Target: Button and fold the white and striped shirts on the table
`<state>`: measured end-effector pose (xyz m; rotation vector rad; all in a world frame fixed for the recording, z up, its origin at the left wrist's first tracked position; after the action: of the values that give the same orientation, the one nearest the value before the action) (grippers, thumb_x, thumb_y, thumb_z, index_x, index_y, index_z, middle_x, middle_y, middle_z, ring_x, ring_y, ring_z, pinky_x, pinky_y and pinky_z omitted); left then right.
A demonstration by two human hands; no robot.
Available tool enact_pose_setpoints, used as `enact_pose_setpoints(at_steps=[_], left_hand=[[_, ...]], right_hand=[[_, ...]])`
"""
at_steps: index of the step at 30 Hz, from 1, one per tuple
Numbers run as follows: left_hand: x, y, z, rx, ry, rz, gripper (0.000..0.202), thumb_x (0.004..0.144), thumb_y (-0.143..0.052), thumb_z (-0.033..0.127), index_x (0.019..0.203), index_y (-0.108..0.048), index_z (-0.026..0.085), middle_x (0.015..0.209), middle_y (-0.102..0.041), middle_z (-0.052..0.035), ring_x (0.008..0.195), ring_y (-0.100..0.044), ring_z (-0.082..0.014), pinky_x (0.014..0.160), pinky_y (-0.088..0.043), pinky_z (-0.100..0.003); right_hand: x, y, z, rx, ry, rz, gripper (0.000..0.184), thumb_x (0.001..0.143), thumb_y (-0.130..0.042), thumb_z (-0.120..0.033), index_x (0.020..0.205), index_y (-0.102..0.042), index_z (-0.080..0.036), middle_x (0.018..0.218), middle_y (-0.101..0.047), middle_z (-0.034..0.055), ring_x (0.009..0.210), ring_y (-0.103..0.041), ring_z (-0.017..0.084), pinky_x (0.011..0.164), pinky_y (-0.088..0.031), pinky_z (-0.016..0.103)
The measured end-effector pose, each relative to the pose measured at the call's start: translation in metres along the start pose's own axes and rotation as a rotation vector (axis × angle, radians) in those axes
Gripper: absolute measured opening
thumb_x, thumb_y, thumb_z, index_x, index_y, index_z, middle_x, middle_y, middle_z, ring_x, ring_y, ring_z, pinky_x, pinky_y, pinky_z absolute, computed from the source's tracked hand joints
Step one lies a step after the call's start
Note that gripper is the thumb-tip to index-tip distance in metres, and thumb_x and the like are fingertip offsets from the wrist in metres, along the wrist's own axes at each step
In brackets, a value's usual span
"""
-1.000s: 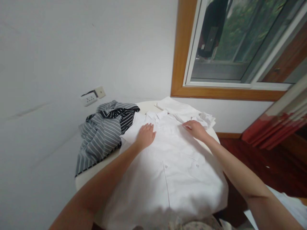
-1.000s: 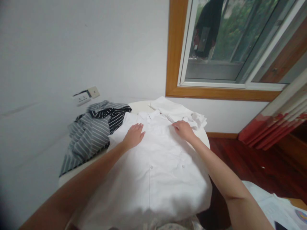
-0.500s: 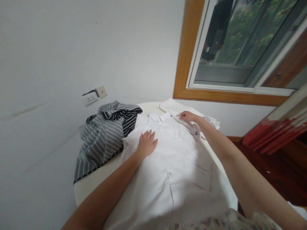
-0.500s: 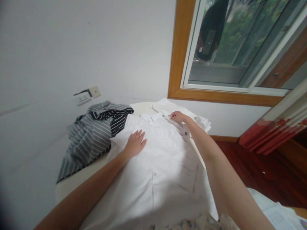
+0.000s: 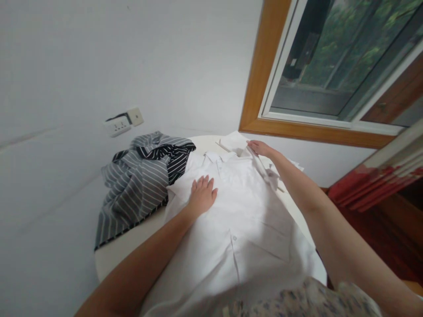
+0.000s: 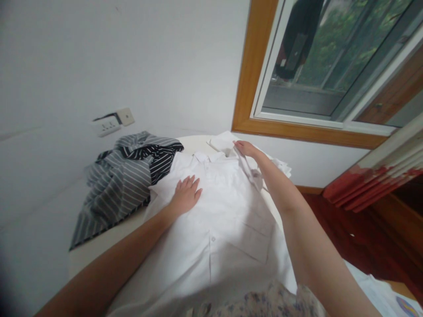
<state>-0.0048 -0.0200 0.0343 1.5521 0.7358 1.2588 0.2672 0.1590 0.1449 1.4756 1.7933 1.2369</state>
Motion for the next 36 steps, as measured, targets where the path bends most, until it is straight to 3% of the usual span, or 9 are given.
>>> enact_pose_setpoints(at_steps=[3,6,11,15,19,24,29,32,36], left_hand=[[0.000,-0.001,0.000,-0.004,0.003,0.008,0.052,0.095,-0.031,0.041,0.136,-0.050,0.015,0.145,-0.044,-0.0140,0.135,-0.036,-0.0321,0.110,-0.026,-0.053],[0.001,-0.001,-0.001,-0.008,0.001,0.020,0.052,0.094,-0.032,0.041,0.135,-0.050,0.015,0.145,-0.044,-0.0142,0.135,-0.036,-0.0322,0.110,-0.026,-0.053],[0.002,-0.002,-0.001,-0.008,0.000,0.014,0.052,0.094,-0.032,0.041,0.135,-0.050,0.015,0.145,-0.044,-0.0139,0.135,-0.036,-0.0321,0.111,-0.027,-0.053],[0.003,-0.005,-0.003,-0.010,0.002,0.003,0.052,0.094,-0.032,0.042,0.136,-0.050,0.016,0.145,-0.044,-0.0134,0.135,-0.036,-0.0318,0.110,-0.027,-0.052],[0.003,-0.005,-0.004,-0.013,0.000,0.008,0.051,0.094,-0.033,0.042,0.135,-0.050,0.018,0.145,-0.044,-0.0125,0.136,-0.036,-0.0309,0.110,-0.027,-0.052],[0.003,-0.004,-0.004,-0.005,-0.003,0.004,0.052,0.094,-0.032,0.042,0.136,-0.050,0.016,0.145,-0.044,-0.0131,0.135,-0.037,-0.0310,0.111,-0.027,-0.051],[0.003,-0.006,-0.004,-0.018,-0.001,0.002,0.051,0.094,-0.033,0.042,0.135,-0.050,0.018,0.145,-0.044,-0.0128,0.135,-0.037,-0.0309,0.110,-0.027,-0.051],[0.003,-0.007,-0.005,-0.025,0.007,-0.001,0.051,0.093,-0.033,0.042,0.135,-0.050,0.018,0.145,-0.044,-0.0127,0.136,-0.036,-0.0307,0.111,-0.026,-0.051],[0.003,-0.007,-0.005,-0.028,0.006,0.000,0.051,0.093,-0.033,0.043,0.135,-0.050,0.018,0.146,-0.044,-0.0128,0.136,-0.036,-0.0310,0.111,-0.026,-0.051]], right_hand=[[-0.021,-0.007,0.026,0.113,-0.103,-0.255,0.024,0.082,-0.053,-0.037,0.084,-0.063,-0.016,0.083,-0.068,0.0065,0.072,-0.059,0.017,0.072,-0.047,0.027],[-0.049,-0.014,0.037,0.257,-0.086,-0.437,0.022,0.068,-0.056,-0.022,0.085,-0.067,-0.017,0.085,-0.070,0.0029,0.077,-0.060,0.016,0.074,-0.049,0.025],[-0.074,-0.019,0.027,0.465,-0.026,-0.447,0.035,0.057,-0.052,-0.016,0.089,-0.068,-0.018,0.090,-0.071,-0.0009,0.084,-0.063,0.016,0.079,-0.050,0.024],[-0.080,-0.025,0.021,0.425,-0.029,-0.499,0.034,0.056,-0.051,-0.014,0.085,-0.069,-0.018,0.086,-0.071,-0.0014,0.081,-0.063,0.016,0.077,-0.051,0.023],[-0.082,-0.025,0.015,0.415,-0.027,-0.448,0.026,0.062,-0.056,-0.020,0.085,-0.069,-0.017,0.083,-0.071,-0.0008,0.075,-0.062,0.016,0.073,-0.051,0.025],[-0.079,-0.012,-0.006,0.564,0.062,-0.290,0.033,0.071,-0.058,-0.027,0.101,-0.067,-0.017,0.092,-0.072,0.0024,0.084,-0.064,0.018,0.080,-0.051,0.029],[-0.072,0.005,-0.012,0.525,0.018,-0.233,0.034,0.078,-0.053,-0.030,0.108,-0.064,-0.018,0.099,-0.071,0.0046,0.090,-0.063,0.019,0.084,-0.050,0.029],[-0.066,0.016,-0.004,0.334,-0.029,-0.212,0.036,0.078,-0.055,-0.027,0.112,-0.063,-0.017,0.099,-0.071,0.0051,0.085,-0.063,0.018,0.081,-0.050,0.028],[-0.057,0.036,0.012,-0.148,-0.106,-0.190,0.034,0.074,-0.062,-0.024,0.106,-0.067,-0.016,0.092,-0.072,0.0065,0.076,-0.062,0.018,0.077,-0.047,0.026]])
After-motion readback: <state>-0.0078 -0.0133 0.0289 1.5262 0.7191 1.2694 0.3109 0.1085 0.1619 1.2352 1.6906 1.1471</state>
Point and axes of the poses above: each hand's wrist, its own x-axis towards the middle knuckle, its own y-axis out of the back of the hand, z = x × y, the point moved 5 cm from there along x, towards the middle knuckle
